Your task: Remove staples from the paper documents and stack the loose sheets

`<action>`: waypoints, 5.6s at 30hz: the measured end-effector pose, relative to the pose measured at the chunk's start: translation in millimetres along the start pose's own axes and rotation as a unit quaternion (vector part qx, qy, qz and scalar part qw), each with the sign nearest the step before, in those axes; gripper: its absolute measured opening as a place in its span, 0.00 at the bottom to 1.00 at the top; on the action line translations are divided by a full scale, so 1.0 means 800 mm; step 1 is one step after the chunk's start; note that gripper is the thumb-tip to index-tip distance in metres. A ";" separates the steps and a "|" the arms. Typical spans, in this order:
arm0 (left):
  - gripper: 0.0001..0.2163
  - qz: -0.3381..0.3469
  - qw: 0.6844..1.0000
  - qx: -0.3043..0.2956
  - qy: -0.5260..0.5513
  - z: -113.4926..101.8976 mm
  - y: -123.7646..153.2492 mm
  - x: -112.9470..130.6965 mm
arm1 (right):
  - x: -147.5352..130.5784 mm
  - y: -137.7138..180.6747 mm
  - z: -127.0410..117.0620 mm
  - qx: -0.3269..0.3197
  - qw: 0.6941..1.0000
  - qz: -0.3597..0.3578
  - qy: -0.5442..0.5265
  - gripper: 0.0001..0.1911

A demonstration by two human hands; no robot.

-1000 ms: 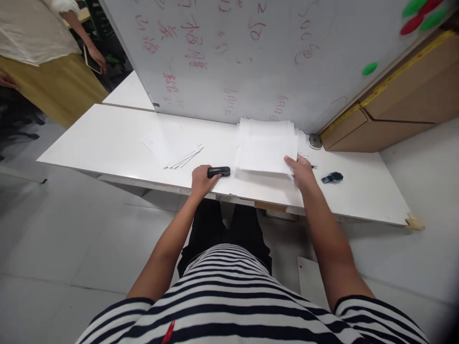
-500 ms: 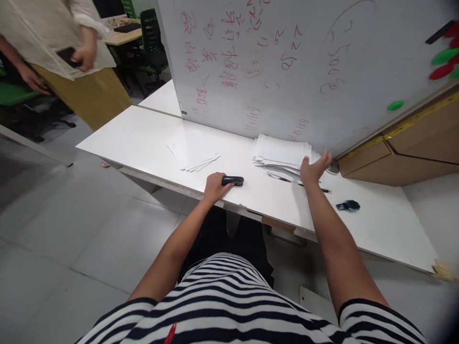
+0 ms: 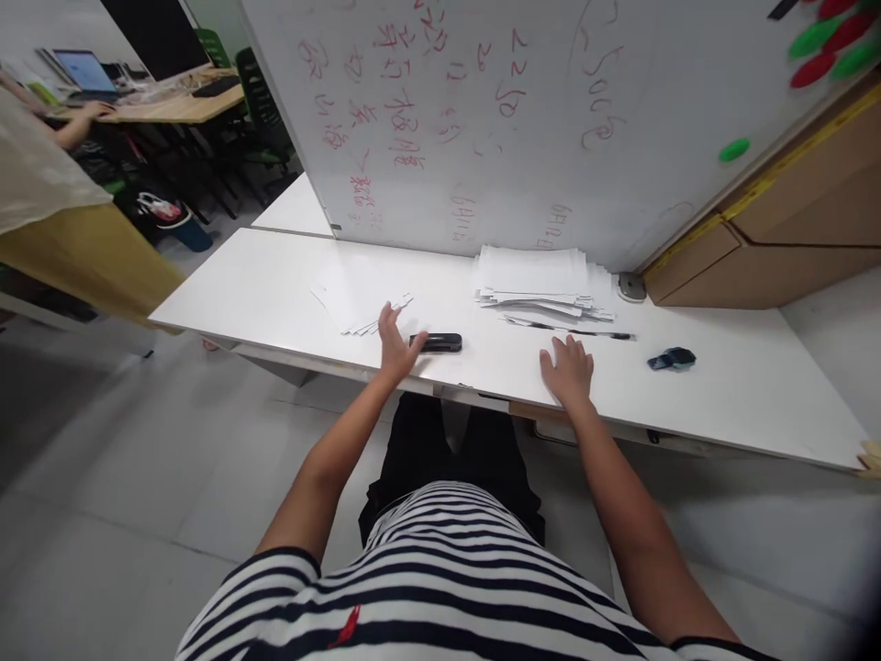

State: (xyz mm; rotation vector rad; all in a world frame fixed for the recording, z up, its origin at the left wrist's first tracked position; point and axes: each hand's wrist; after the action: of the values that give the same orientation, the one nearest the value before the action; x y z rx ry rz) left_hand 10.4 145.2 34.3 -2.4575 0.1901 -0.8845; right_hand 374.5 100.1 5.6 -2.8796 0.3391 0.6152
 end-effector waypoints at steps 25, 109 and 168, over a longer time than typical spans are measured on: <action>0.21 -0.127 0.981 -0.048 -0.139 -0.025 -0.082 -0.117 | 0.007 -0.004 0.008 0.037 0.999 -0.008 0.028 0.27; 0.13 -0.191 0.886 -0.134 0.401 0.001 0.061 0.105 | -0.059 0.086 -0.038 -0.059 0.856 0.031 -0.512 0.27; 0.15 0.057 0.967 -0.238 -0.071 0.013 0.002 0.043 | -0.020 0.138 -0.029 0.004 0.844 0.283 -0.456 0.19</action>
State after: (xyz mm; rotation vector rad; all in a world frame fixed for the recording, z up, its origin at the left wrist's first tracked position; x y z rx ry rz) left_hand 44.0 138.2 45.7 -2.9022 0.5419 -0.6673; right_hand 340.8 -8.2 19.5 -2.0731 0.9930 1.9242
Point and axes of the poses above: each hand's wrist, its own y-axis away from the middle knuckle, its own z-axis out of the palm, x = y × z
